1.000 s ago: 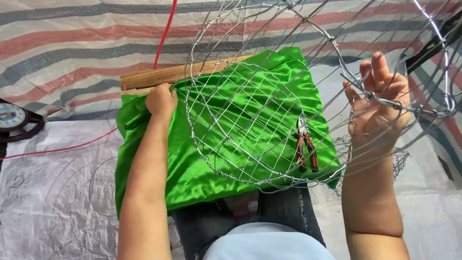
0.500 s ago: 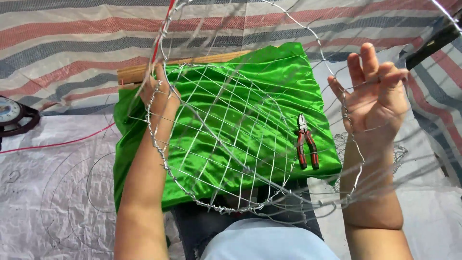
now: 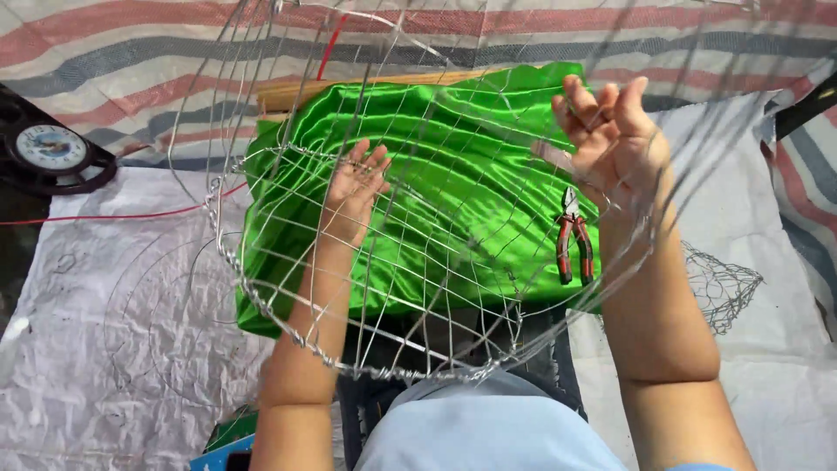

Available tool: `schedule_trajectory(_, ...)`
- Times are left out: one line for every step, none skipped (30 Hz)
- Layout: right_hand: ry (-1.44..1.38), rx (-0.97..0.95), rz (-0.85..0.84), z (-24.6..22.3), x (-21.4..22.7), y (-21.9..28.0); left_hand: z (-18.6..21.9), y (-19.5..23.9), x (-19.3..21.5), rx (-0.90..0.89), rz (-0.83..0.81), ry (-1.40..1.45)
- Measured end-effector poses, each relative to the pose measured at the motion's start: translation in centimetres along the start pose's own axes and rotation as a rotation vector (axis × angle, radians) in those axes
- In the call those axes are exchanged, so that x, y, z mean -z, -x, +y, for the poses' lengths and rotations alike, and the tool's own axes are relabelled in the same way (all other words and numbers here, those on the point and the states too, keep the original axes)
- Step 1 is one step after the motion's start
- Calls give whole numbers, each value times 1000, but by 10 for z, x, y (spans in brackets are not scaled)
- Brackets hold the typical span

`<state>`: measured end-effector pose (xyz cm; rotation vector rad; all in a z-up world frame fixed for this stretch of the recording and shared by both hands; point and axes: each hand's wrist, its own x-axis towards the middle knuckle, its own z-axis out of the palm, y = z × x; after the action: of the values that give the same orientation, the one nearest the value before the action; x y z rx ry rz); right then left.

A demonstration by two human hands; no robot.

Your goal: Reinforcing a wire frame by attaching and securing wire mesh using pliers and manual bending.

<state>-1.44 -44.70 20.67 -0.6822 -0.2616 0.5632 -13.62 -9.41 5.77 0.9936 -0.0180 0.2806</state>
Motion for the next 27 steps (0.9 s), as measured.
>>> schedule_trajectory(1, 2, -5, -1, -3, -4, 1, 6, -2, -5, -1, -1)
schedule_trajectory(65, -62, 50, -1, -6, -9, 2, 11, -3, -4, -26, 125)
schedule_trajectory(127, -131, 111, 0, -9, -13, 1, 20, -3, 3, -45, 253)
schedule_trajectory(127, -137, 110, 2, -4, -19, -6, 21, 3, 2, -39, 253)
schedule_trajectory(159, -152, 123, 5, -1, -25, -13, 23, 8, 2, 2, 324)
schedule_trajectory(190, -168, 136, 7, 3, -30, -20, 24, 13, 2, 44, 396)
schedule_trajectory(191, -168, 129, 11, 13, -37, -21, 29, 15, -5, 45, 393)
schedule_trajectory(188, -194, 129, 15, 22, -44, -23, 34, 17, -10, 39, 352)
schedule_trajectory(186, -222, 130, 20, 32, -51, -25, 40, 19, -13, 36, 312)
schedule_trajectory(186, -224, 124, 23, 39, -50, -19, 46, 16, -19, 39, 310)
schedule_trajectory(154, -234, 92, 25, 45, -51, -13, 50, 14, 5, 53, 338)
schedule_trajectory(122, -243, 59, 28, 51, -52, -6, 54, 11, 29, 68, 366)
schedule_trajectory(123, -239, 53, 30, 60, -57, -2, 59, 7, 24, 64, 363)
schedule_trajectory(140, -276, 116, 32, 68, -63, 1, 64, 4, 4, 84, 317)
schedule_trajectory(159, -314, 181, 33, 77, -68, 4, 68, 0, -13, 105, 274)
schedule_trajectory(162, -310, 177, 34, 80, -68, 11, 72, -6, -17, 101, 274)
schedule_trajectory(149, -290, 179, 34, 83, -69, 19, 74, -12, -62, 151, 248)
schedule_trajectory(136, -271, 181, 33, 86, -70, 26, 77, -18, -106, 202, 223)
schedule_trajectory(137, -264, 177, 32, 85, -71, 37, 80, -23, -111, 196, 223)
schedule_trajectory(176, -206, 192, 31, 84, -72, 48, 84, -27, -162, 208, 285)
schedule_trajectory(212, -149, 210, 31, 84, -72, 59, 89, -32, -209, 221, 347)
schedule_trajectory(212, -143, 209, 26, 77, -70, 67, 94, -34, -210, 215, 347)
schedule_trajectory(264, -83, 171, 21, 70, -68, 75, 99, -36, -252, 135, 399)
schedule_trajectory(316, -24, 134, 16, 63, -66, 82, 104, -38, -292, 55, 451)
schedule_trajectory(316, -23, 133, 13, 44, -58, 89, 108, -43, -293, 55, 451)
schedule_trajectory(333, 98, 163, 11, 26, -50, 95, 113, -48, -228, 61, 442)
schedule_trajectory(350, 217, 189, 8, 7, -42, 100, 118, -53, -166, 70, 432)
